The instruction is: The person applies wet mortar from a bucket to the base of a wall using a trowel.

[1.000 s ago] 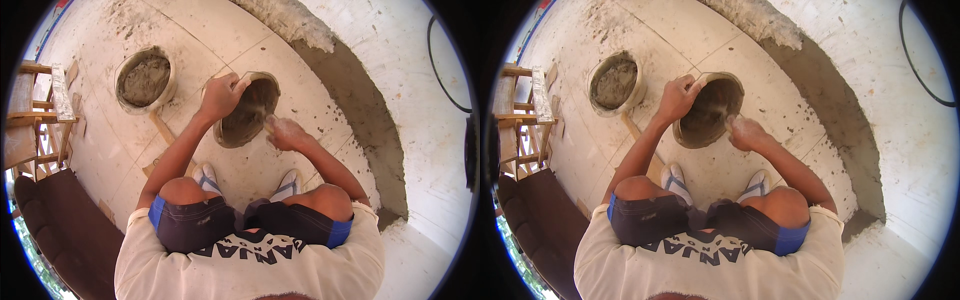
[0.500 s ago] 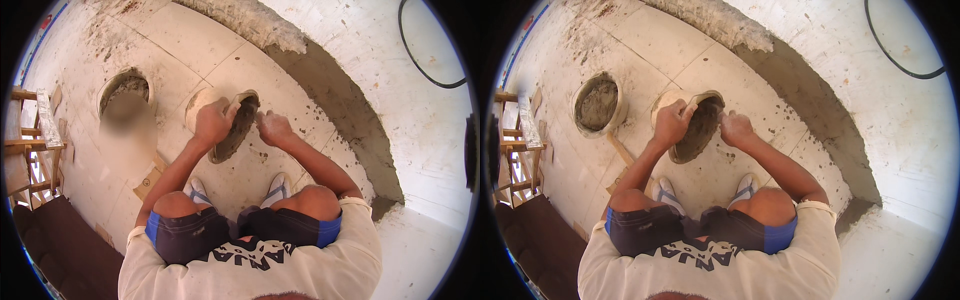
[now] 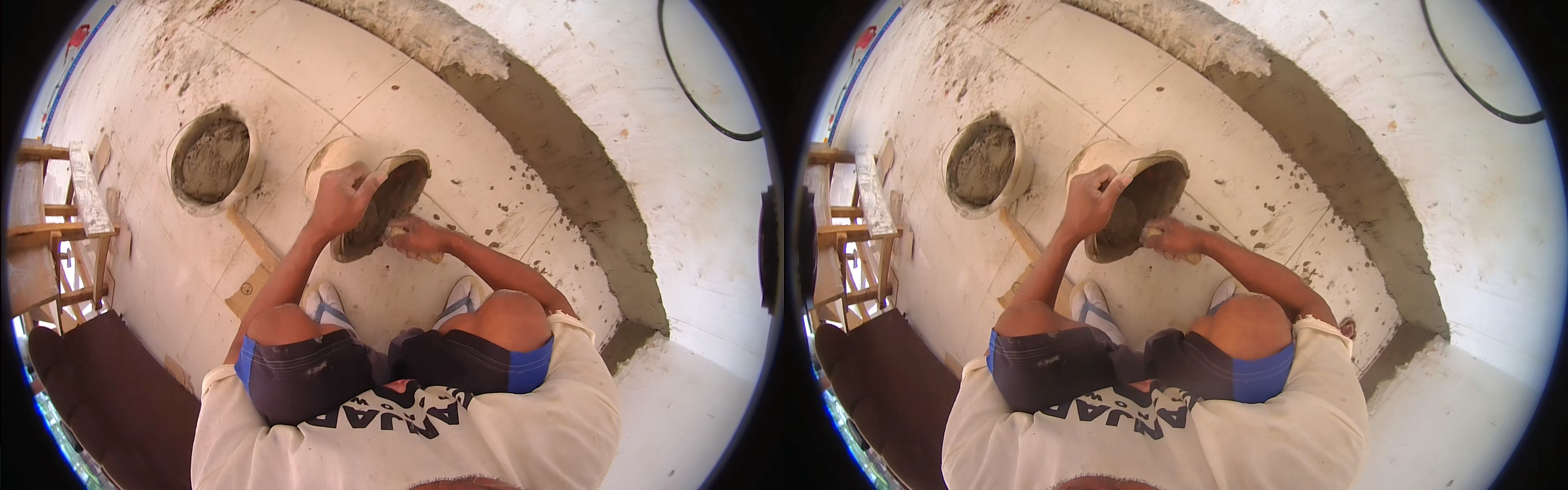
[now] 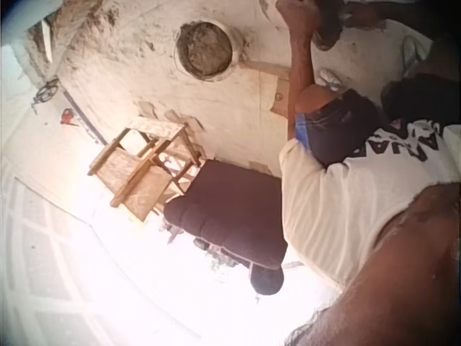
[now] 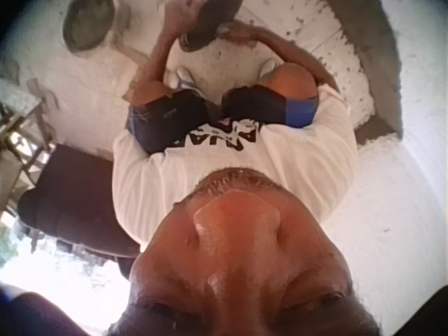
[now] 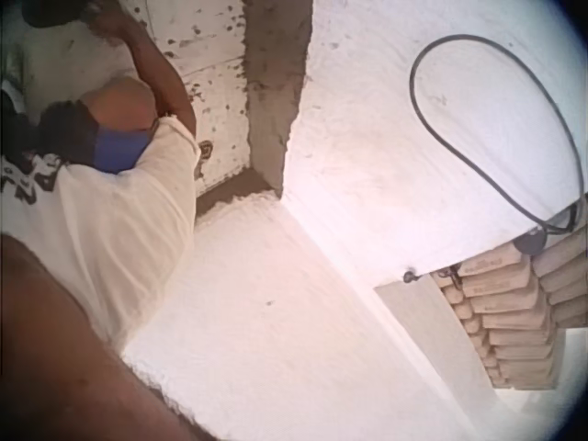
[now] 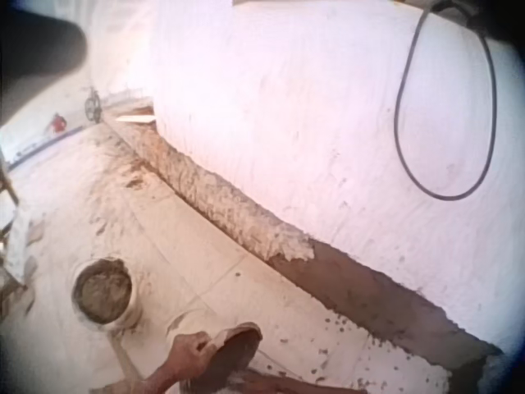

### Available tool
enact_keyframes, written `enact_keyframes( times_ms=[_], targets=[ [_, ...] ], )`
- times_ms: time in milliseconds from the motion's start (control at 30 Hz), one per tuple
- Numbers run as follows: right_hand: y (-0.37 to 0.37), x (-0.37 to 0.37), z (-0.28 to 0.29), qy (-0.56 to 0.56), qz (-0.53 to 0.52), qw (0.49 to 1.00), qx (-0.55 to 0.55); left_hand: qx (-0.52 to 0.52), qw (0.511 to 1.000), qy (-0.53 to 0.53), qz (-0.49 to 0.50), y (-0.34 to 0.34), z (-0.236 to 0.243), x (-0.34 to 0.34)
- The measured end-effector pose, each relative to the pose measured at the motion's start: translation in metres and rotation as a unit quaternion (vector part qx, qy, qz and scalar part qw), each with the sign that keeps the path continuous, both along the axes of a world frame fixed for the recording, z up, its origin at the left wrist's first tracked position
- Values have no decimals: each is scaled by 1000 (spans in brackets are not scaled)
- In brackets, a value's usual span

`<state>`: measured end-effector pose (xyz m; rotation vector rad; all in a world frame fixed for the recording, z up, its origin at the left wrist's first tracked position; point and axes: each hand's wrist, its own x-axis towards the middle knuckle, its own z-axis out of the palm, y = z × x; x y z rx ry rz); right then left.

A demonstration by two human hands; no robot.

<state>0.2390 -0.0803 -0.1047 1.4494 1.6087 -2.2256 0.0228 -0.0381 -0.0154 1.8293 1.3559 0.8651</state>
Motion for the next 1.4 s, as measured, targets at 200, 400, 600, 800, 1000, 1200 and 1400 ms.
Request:
enact_keyframes(
  times_ms=[200,400,600,800,1000,1200,1400],
  targets=[
    [0,22,3,-110,62,905,407,6,998,17,53,7,11,-11],
    [-4,36,36,-273,22,774,571,22,997,0,74,4,9,-8],
    [-4,43,59,-268,63,880,388,-16,998,-6,57,6,7,0],
    [-7,47,90,-402,71,783,470,6,998,-1,62,2,6,1],
    [6,36,25,-282,99,871,389,33,996,-28,76,10,6,10],
    [4,3,37,-199,55,914,350,27,995,7,94,14,6,-4],
    [21,26,92,-168,56,921,347,46,980,-11,195,32,-5,-50]
  ],
)
